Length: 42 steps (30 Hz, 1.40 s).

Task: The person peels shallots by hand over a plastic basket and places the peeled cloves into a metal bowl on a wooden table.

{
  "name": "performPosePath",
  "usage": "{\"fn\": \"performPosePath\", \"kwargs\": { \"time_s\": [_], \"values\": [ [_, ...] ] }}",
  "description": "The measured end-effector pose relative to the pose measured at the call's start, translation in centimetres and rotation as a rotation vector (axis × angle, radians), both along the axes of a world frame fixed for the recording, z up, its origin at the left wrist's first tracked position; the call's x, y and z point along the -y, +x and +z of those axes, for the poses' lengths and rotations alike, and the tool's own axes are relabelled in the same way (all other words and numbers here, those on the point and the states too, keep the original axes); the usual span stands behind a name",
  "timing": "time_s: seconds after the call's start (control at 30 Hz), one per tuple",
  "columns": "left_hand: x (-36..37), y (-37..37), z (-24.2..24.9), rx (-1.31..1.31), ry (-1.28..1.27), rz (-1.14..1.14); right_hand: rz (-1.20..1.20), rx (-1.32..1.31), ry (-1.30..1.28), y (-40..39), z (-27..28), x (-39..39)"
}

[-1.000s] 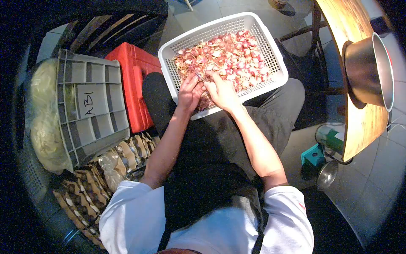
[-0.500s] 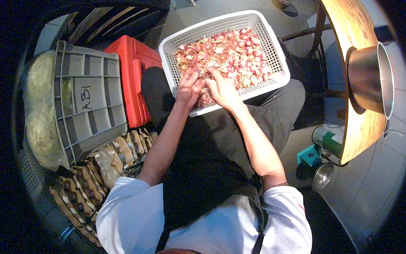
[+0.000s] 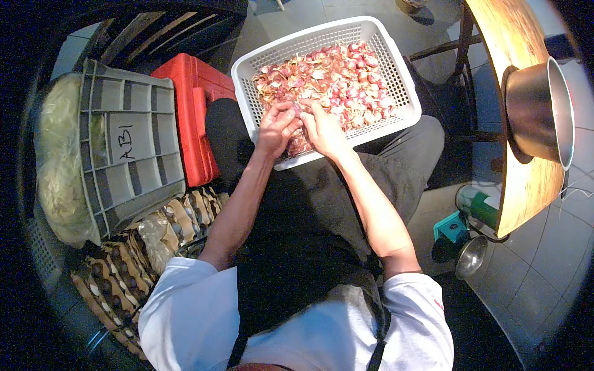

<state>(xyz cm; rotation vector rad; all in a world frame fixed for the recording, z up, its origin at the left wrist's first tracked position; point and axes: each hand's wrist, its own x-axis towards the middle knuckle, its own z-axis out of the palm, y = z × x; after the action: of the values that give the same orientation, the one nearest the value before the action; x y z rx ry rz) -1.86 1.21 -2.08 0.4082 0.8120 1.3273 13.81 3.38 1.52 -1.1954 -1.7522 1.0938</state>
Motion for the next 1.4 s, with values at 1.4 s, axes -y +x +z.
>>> {"fn": "performPosePath", "kwargs": {
  "time_s": [1.4],
  "values": [
    [0.1,0.4,1.5,0.071,-0.038,-0.084,-0.207,-0.3,-0.371,1.1,-0.5,-1.5]
  ]
}}
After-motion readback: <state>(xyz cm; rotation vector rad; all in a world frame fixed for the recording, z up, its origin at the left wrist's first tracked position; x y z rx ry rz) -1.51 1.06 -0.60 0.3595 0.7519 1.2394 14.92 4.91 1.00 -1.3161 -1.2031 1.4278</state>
